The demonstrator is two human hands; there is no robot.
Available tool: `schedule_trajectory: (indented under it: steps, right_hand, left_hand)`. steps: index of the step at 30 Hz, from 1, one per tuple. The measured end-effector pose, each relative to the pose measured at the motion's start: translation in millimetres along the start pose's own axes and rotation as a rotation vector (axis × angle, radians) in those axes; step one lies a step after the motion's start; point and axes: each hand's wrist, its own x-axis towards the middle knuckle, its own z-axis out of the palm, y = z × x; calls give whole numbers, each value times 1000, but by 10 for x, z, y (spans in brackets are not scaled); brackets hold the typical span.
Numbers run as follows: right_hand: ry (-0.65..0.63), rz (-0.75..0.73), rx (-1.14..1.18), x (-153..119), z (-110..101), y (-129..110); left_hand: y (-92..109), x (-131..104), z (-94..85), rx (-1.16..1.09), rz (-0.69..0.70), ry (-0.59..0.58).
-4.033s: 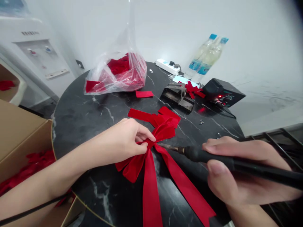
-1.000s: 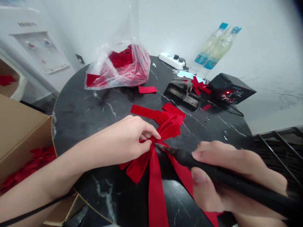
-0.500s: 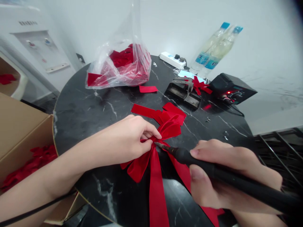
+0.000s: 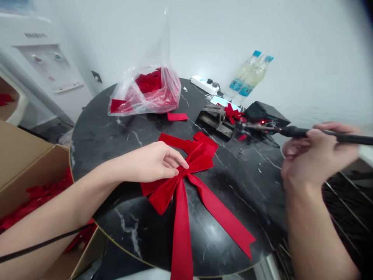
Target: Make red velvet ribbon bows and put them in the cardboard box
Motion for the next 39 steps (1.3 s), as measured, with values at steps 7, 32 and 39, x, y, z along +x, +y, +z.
schedule_trajectory:
  steps: [7, 32, 39]
  right_hand:
    - [-84, 348, 15, 362, 178, 456]
    - [-259, 585, 103, -91, 1039, 731]
    - [-358, 752, 151, -57, 976, 524]
  left_hand:
    - [36, -29, -27, -5, 22, -3]
    - [-80, 40, -47, -18, 22, -10]
    - [-97, 9, -41, -95, 49, -31]
